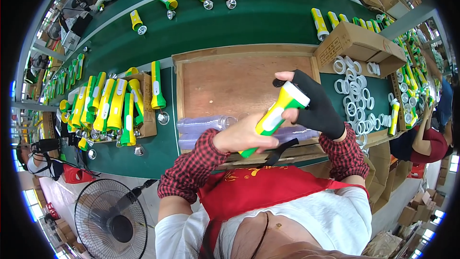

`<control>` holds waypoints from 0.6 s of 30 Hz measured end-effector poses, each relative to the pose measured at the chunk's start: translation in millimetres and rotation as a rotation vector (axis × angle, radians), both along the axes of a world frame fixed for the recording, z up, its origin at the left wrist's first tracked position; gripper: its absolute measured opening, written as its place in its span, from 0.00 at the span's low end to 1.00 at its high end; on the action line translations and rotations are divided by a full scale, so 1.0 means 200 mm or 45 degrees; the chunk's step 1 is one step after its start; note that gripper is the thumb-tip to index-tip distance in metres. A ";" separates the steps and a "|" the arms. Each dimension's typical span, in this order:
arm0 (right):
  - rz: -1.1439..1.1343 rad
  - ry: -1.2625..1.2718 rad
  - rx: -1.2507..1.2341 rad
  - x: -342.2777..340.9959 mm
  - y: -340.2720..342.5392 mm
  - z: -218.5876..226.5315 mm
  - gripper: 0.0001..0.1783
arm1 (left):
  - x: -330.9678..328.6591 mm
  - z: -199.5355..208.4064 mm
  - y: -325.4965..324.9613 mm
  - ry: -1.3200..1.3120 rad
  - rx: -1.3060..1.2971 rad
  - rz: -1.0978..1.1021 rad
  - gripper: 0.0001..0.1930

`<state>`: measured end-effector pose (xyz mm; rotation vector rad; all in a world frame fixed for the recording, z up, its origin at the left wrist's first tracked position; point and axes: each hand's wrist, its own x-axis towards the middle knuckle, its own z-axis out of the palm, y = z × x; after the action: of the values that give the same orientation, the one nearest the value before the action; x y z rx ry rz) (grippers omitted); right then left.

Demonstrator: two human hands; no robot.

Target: Assembling plastic flashlights by attaching reflectors and locking rings on a factory assembly line.

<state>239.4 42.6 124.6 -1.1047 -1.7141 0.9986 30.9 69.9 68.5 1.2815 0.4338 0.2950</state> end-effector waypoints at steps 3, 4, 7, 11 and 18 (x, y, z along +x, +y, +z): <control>-0.019 0.000 0.041 0.01 0.00 -0.04 0.26 | 0.02 0.04 0.00 0.231 0.426 0.100 0.20; 0.014 -0.012 0.222 0.02 0.00 -0.05 0.21 | 0.01 0.12 0.01 0.278 0.008 -0.079 0.20; 0.425 0.194 0.396 -0.01 -0.01 0.03 0.19 | -0.02 0.09 -0.09 -0.358 -1.133 -0.625 0.17; -0.212 -0.114 -0.085 -0.04 0.03 -0.10 0.17 | 0.02 0.03 0.06 0.259 0.217 0.064 0.16; 0.149 0.156 -0.112 0.05 0.09 -0.11 0.33 | -0.02 0.01 0.10 0.157 -0.450 -0.127 0.14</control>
<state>249.8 60.2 103.1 -0.9857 -1.6647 1.2001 26.2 90.1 69.8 0.9738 0.5006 0.0507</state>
